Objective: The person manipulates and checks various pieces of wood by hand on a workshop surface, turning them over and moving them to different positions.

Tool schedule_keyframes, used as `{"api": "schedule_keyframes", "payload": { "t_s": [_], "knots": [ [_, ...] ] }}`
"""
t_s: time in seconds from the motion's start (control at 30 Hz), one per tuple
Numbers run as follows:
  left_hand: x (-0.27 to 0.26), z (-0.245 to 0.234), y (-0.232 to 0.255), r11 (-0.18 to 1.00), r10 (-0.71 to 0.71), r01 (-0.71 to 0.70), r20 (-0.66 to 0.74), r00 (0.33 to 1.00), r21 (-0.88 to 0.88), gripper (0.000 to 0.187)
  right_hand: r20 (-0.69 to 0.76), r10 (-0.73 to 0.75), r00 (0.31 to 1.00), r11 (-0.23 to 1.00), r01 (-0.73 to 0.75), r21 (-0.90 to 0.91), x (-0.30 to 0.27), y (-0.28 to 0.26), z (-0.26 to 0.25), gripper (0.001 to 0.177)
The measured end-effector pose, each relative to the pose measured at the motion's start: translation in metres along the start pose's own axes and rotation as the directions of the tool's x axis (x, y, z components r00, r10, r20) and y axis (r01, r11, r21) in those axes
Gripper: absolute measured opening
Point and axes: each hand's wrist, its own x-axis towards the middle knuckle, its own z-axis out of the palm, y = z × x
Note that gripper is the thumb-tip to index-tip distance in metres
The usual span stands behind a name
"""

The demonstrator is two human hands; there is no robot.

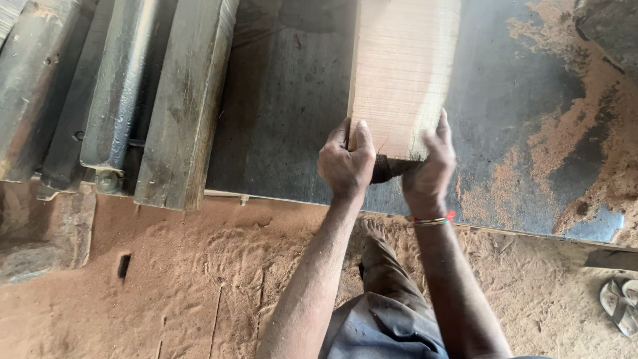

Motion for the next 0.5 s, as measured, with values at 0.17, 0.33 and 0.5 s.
{"api": "schedule_keyframes", "payload": {
  "t_s": [0.17, 0.33, 0.5],
  "knots": [
    [0.005, 0.005, 0.000, 0.999, 0.008, -0.007, -0.022, 1.000, 0.037, 0.046, -0.245, 0.309, 0.919, 0.940, -0.334, -0.067, 0.024, 0.005, 0.004, 0.056],
    [0.009, 0.011, -0.001, 0.999, -0.007, 0.009, -0.042, 0.999, 0.044, 0.048, -0.048, 0.243, 0.969, 0.963, -0.235, 0.130, 0.029, -0.011, 0.018, 0.050],
    [0.014, 0.016, -0.001, 0.997, 0.043, -0.037, -0.082, 0.996, 0.073, 0.046, -0.016, 0.228, 0.974, 0.957, -0.221, 0.186, 0.035, -0.024, 0.024, 0.046]
  ]
}}
